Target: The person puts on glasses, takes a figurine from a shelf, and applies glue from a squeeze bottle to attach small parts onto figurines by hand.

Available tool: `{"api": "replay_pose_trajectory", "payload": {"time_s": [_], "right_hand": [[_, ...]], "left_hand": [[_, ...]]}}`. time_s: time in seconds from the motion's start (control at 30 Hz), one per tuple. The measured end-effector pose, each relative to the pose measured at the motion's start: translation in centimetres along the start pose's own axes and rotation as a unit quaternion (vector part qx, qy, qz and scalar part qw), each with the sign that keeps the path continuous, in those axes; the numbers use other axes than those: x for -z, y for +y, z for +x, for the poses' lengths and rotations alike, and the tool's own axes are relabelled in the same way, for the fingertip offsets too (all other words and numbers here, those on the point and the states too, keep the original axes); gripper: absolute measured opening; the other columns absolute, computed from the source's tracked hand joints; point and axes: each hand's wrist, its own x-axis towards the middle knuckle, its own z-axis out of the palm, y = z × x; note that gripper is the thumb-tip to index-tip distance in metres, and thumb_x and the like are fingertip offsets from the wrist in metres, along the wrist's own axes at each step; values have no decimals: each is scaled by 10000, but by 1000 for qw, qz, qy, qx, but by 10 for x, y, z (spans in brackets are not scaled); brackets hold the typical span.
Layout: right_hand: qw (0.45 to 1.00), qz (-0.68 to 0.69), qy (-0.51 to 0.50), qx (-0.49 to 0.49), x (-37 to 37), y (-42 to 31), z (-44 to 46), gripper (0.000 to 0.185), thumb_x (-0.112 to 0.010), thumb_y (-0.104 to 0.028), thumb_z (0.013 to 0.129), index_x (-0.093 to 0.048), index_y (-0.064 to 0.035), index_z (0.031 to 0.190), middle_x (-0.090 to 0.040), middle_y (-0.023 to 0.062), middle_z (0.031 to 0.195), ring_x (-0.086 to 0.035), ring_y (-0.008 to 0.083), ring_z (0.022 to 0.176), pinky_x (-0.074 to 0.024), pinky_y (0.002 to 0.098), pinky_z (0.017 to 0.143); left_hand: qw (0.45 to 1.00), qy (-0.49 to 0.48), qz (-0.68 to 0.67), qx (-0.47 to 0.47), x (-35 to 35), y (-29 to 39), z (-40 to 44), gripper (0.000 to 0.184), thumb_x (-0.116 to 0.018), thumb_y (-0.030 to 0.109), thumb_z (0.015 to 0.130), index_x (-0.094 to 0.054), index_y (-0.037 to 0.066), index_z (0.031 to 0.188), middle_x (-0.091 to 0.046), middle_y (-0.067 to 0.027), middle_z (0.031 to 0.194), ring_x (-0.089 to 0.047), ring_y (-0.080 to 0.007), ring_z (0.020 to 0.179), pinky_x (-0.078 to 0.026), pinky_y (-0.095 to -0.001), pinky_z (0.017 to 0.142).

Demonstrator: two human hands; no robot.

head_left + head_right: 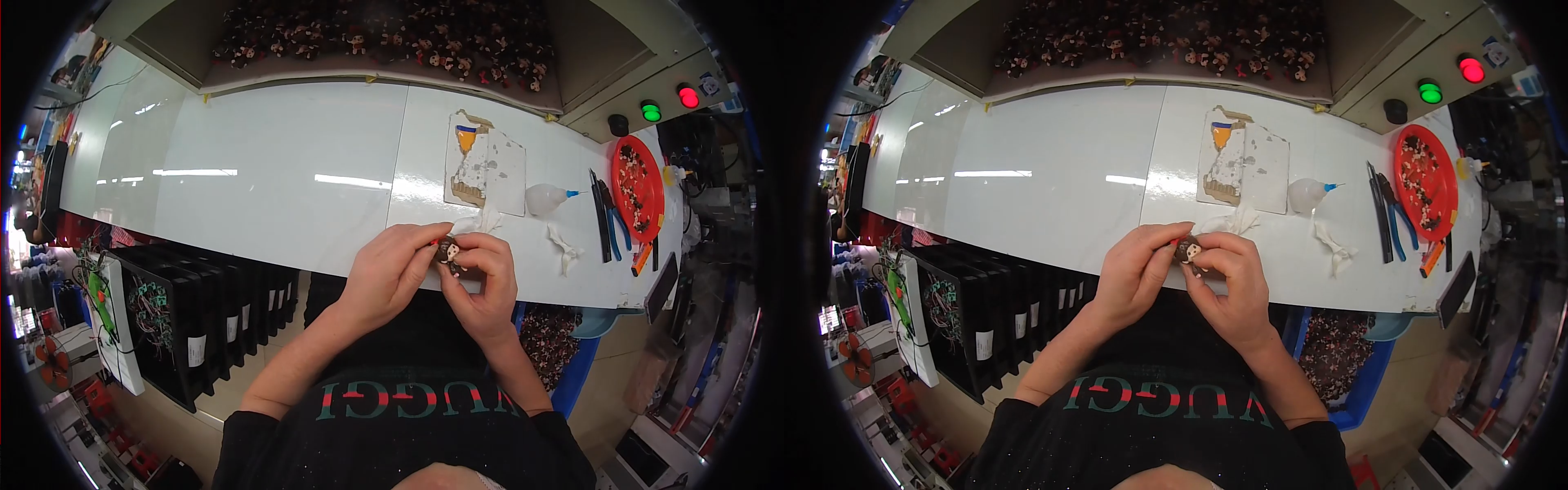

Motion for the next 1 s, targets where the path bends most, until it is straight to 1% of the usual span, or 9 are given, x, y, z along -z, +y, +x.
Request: {"api": "replay_pose_trajectory", "payload": {"time_s": [0.17, 0.27, 0.37, 0.57, 0.77, 0.87, 1.0], "right_hand": [[997, -49, 15, 49, -2, 2, 0, 354, -737, 33, 728, -533, -47, 1005, -565, 130, 1042, -592, 250, 895, -512, 303, 733], [999, -38, 13, 27, -4, 1, 0, 362, -742, 32, 716, -532, -50, 999, -565, 128, 1028, -586, 252, 876, -510, 303, 714], [998, -57, 13, 38, -4, -1, 1, 366, -739, 33, 718, -532, -49, 1008, -566, 127, 1023, -582, 247, 866, -513, 297, 690], [996, -74, 7, 49, -3, 0, 3, 382, -736, 34, 707, -558, -47, 1035, -576, 113, 993, -575, 227, 845, -515, 281, 661], [997, -70, 3, 40, -3, -1, 3, 380, -730, 45, 696, -566, -49, 1026, -576, 107, 983, -570, 233, 867, -514, 297, 684], [997, -66, 4, 37, -2, -1, 1, 371, -725, 51, 695, -563, -50, 1012, -574, 106, 981, -567, 239, 884, -514, 302, 698], [997, -63, 7, 41, -3, 0, 0, 372, -726, 57, 688, -559, -54, 1002, -568, 104, 978, -566, 243, 894, -512, 306, 710]], "left_hand": [[992, 50, 77, -86, -12, -8, -4, 276, -598, 23, 855, -599, 28, 1131, -647, -124, 929, -635, -275, 862, -520, -347, 737], [986, 70, 110, -106, -15, -9, -4, 297, -615, 10, 820, -599, 20, 1116, -648, -122, 921, -639, -271, 872, -522, -350, 738], [983, 75, 120, -115, -16, -10, -4, 307, -618, 4, 803, -598, 14, 1109, -648, -120, 920, -640, -276, 865, -523, -346, 736], [986, 65, 110, -109, -16, -12, -5, 296, -611, 9, 814, -595, 9, 1109, -648, -126, 920, -641, -279, 869, -524, -347, 742], [992, 38, 83, -87, -11, -10, -5, 279, -604, 18, 838, -589, 4, 1116, -648, -134, 943, -640, -289, 885, -524, -358, 756], [996, 12, 48, -72, -6, -7, -4, 246, -534, -26, 875, -602, 3, 1110, -657, -142, 983, -649, -283, 881, -530, -354, 767], [997, -1, 33, -63, -3, -3, -3, 264, -553, -28, 853, -605, 10, 1109, -658, -136, 990, -654, -274, 887, -535, -348, 773]]}}
